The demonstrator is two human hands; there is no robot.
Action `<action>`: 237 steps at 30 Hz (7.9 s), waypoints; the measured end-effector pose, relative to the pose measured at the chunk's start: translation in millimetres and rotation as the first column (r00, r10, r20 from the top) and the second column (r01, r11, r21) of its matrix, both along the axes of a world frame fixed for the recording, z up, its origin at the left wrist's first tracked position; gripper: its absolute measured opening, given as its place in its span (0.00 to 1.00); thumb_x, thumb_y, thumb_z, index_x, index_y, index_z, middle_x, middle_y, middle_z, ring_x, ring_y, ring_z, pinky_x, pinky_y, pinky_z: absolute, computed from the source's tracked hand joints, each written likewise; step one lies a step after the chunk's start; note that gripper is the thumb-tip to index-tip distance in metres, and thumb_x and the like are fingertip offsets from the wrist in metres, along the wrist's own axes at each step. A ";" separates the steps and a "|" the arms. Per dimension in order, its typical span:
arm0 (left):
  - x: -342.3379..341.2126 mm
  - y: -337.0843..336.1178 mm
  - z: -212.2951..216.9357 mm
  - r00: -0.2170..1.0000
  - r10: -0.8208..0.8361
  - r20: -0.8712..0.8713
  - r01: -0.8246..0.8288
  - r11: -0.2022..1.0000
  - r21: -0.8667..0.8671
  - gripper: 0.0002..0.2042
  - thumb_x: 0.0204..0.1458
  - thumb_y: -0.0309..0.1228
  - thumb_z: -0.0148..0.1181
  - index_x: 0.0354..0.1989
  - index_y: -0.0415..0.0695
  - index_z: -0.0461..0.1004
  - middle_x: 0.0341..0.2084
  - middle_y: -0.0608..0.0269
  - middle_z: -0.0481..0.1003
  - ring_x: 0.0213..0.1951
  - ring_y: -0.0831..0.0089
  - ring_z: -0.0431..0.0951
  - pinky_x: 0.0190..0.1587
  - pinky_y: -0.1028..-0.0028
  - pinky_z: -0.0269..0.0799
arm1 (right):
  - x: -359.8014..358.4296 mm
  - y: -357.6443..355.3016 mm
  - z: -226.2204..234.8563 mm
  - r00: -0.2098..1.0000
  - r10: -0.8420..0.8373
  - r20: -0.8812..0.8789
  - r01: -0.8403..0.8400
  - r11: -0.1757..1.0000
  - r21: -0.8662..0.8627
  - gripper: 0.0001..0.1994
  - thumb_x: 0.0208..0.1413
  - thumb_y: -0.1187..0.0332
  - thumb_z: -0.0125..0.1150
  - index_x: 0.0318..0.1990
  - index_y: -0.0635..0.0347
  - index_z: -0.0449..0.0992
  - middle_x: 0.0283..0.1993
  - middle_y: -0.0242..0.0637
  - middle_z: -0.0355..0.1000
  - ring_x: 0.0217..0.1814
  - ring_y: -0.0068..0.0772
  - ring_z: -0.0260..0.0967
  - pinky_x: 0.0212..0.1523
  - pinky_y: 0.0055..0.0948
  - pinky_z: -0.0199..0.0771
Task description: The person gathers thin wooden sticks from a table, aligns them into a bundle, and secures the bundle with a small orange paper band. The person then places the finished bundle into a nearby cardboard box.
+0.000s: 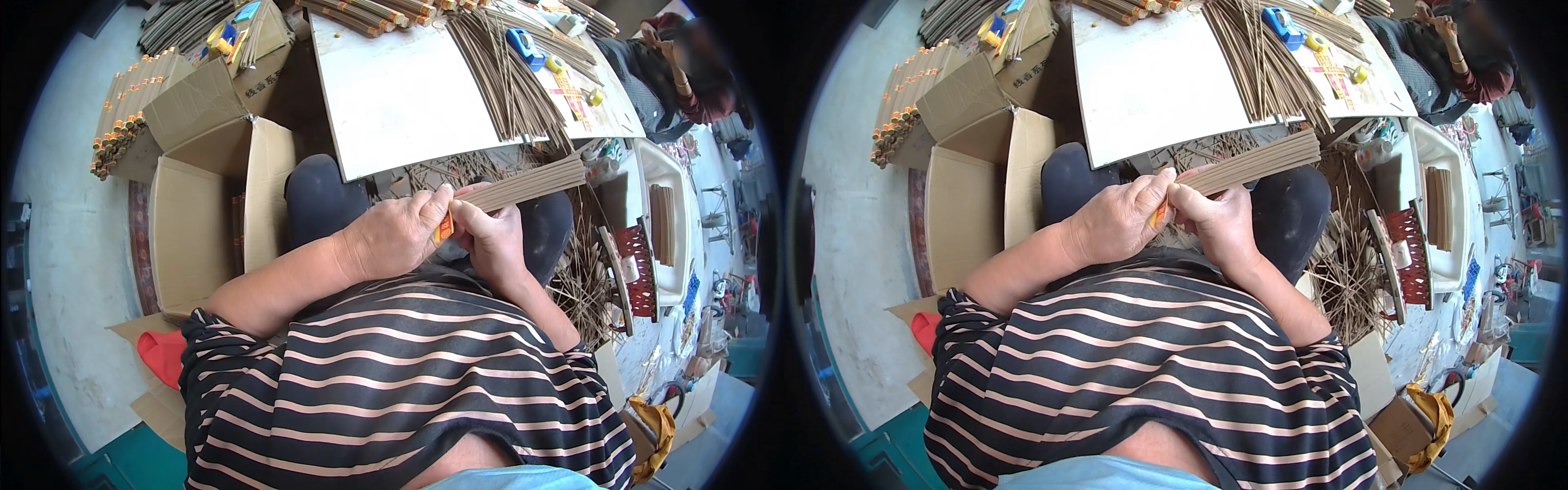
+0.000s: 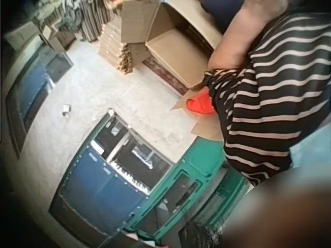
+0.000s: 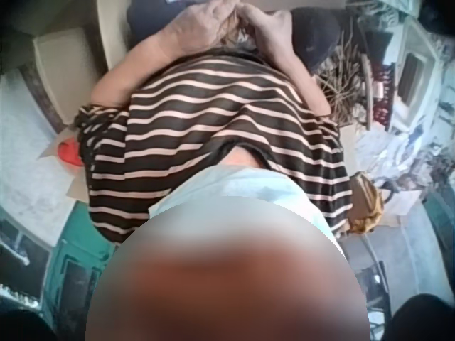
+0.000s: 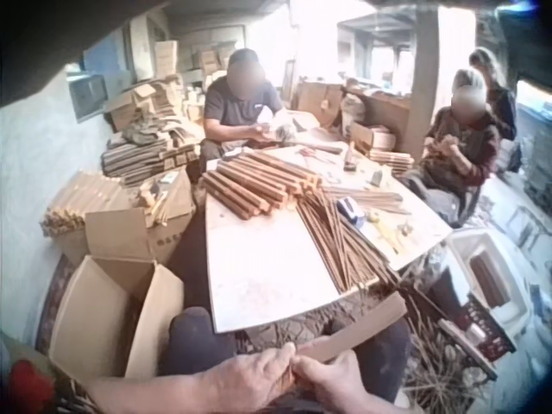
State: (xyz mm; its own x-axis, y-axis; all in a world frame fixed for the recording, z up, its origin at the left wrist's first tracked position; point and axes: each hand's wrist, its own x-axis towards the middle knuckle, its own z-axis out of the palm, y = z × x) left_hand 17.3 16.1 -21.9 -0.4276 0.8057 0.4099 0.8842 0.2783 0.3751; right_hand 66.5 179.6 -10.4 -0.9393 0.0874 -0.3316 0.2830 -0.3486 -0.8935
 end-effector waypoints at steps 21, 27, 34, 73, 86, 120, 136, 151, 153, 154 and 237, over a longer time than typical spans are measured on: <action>-8.1 2.6 -18.0 0.984 0.090 -0.151 -0.117 0.977 -0.177 0.28 0.48 0.21 0.49 0.56 0.22 0.48 0.31 0.43 0.66 0.25 0.57 0.75 0.24 0.70 0.74 | -20.8 14.3 -17.8 0.981 0.188 -0.042 -0.187 0.982 0.037 0.17 0.46 0.56 0.65 0.25 0.64 0.73 0.16 0.31 0.65 0.15 0.16 0.59 0.16 0.15 0.57; -9.0 1.4 -6.7 0.991 0.124 -0.055 -0.135 0.951 -0.278 0.27 0.50 0.24 0.47 0.56 0.20 0.48 0.37 0.36 0.68 0.37 0.52 0.75 0.40 0.70 0.75 | -25.2 13.6 -8.1 0.965 0.258 -0.049 -0.249 0.958 0.139 0.14 0.42 0.66 0.70 0.30 0.68 0.73 0.18 0.32 0.67 0.16 0.17 0.61 0.16 0.16 0.60; -9.7 -2.1 -15.3 0.990 0.123 0.069 -0.116 0.989 -0.090 0.32 0.47 0.21 0.52 0.59 0.26 0.45 0.37 0.34 0.67 0.30 0.46 0.74 0.33 0.62 0.74 | -28.2 18.7 -8.7 0.937 0.335 -0.097 -0.315 0.933 0.177 0.12 0.45 0.70 0.67 0.31 0.70 0.73 0.20 0.33 0.68 0.16 0.17 0.62 0.15 0.16 0.60; -4.0 -6.1 7.2 -0.093 -0.325 0.941 -0.224 0.928 0.298 0.17 0.59 0.41 0.46 0.46 0.38 0.63 0.23 0.67 0.67 0.18 0.84 0.66 0.18 0.87 0.63 | -49.4 -0.5 8.2 0.925 -0.031 -0.380 -0.142 0.896 -0.420 0.14 0.58 0.57 0.51 0.39 0.59 0.65 0.34 0.37 0.68 0.36 0.31 0.69 0.40 0.32 0.72; -22.7 3.5 10.7 0.133 -0.169 0.977 -0.127 0.974 0.186 0.17 0.59 0.41 0.46 0.45 0.37 0.64 0.27 0.66 0.70 0.27 0.81 0.70 0.32 0.82 0.67 | -59.5 -17.5 21.6 0.916 -0.311 -0.256 0.168 0.872 -0.459 0.10 0.53 0.68 0.52 0.23 0.53 0.58 0.15 0.28 0.53 0.13 0.22 0.52 0.14 0.24 0.57; -159.1 64.1 -12.3 0.059 -0.508 0.859 -0.479 0.741 0.471 0.15 0.58 0.42 0.49 0.40 0.41 0.65 0.22 0.65 0.67 0.19 0.83 0.65 0.21 0.84 0.63 | -317.3 281.4 -69.0 0.998 -0.027 0.058 -0.033 0.555 0.831 0.17 0.44 0.63 0.62 0.42 0.62 0.75 0.32 0.38 0.73 0.31 0.27 0.67 0.32 0.24 0.68; -170.9 67.4 -30.3 -0.034 -0.494 0.869 -0.468 0.776 0.423 0.14 0.59 0.40 0.46 0.39 0.41 0.64 0.22 0.66 0.68 0.19 0.83 0.66 0.22 0.84 0.63 | -321.9 280.5 -69.0 0.979 -0.172 0.110 0.127 0.935 0.332 0.10 0.45 0.75 0.61 0.35 0.70 0.73 0.38 0.42 0.66 0.37 0.32 0.65 0.42 0.36 0.74; -171.1 69.1 -37.3 -0.069 -0.496 0.866 -0.468 0.783 0.411 0.14 0.60 0.39 0.46 0.41 0.40 0.63 0.22 0.66 0.68 0.19 0.84 0.66 0.21 0.84 0.64 | -294.5 256.2 -76.7 0.915 -0.392 0.094 0.362 0.902 0.234 0.05 0.46 0.78 0.56 0.29 0.72 0.68 0.31 0.40 0.64 0.34 0.33 0.67 0.37 0.29 0.78; -171.2 68.8 -38.0 -0.064 -0.493 0.867 -0.461 0.785 0.413 0.14 0.60 0.39 0.45 0.41 0.40 0.63 0.22 0.66 0.68 0.19 0.84 0.66 0.21 0.84 0.64 | -294.9 255.9 -75.3 0.896 -0.430 0.108 0.407 0.895 0.181 0.05 0.46 0.80 0.55 0.31 0.72 0.68 0.30 0.39 0.63 0.32 0.34 0.67 0.35 0.30 0.79; -171.1 68.6 -37.9 -0.064 -0.495 0.867 -0.461 0.785 0.414 0.14 0.60 0.39 0.45 0.41 0.40 0.63 0.22 0.66 0.68 0.19 0.84 0.66 0.21 0.84 0.64 | -295.0 256.0 -74.2 0.887 -0.447 0.116 0.429 0.890 0.155 0.05 0.46 0.80 0.55 0.31 0.72 0.67 0.30 0.39 0.62 0.32 0.34 0.67 0.35 0.30 0.79; -164.5 55.5 -41.6 0.141 -0.244 0.959 -0.469 0.837 0.282 0.11 0.55 0.32 0.53 0.37 0.36 0.64 0.19 0.67 0.66 0.17 0.84 0.65 0.17 0.83 0.64 | -208.4 49.9 15.1 0.860 0.508 0.054 -0.329 0.470 0.819 0.11 0.50 0.67 0.62 0.29 0.68 0.73 0.28 0.33 0.64 0.31 0.21 0.62 0.32 0.23 0.63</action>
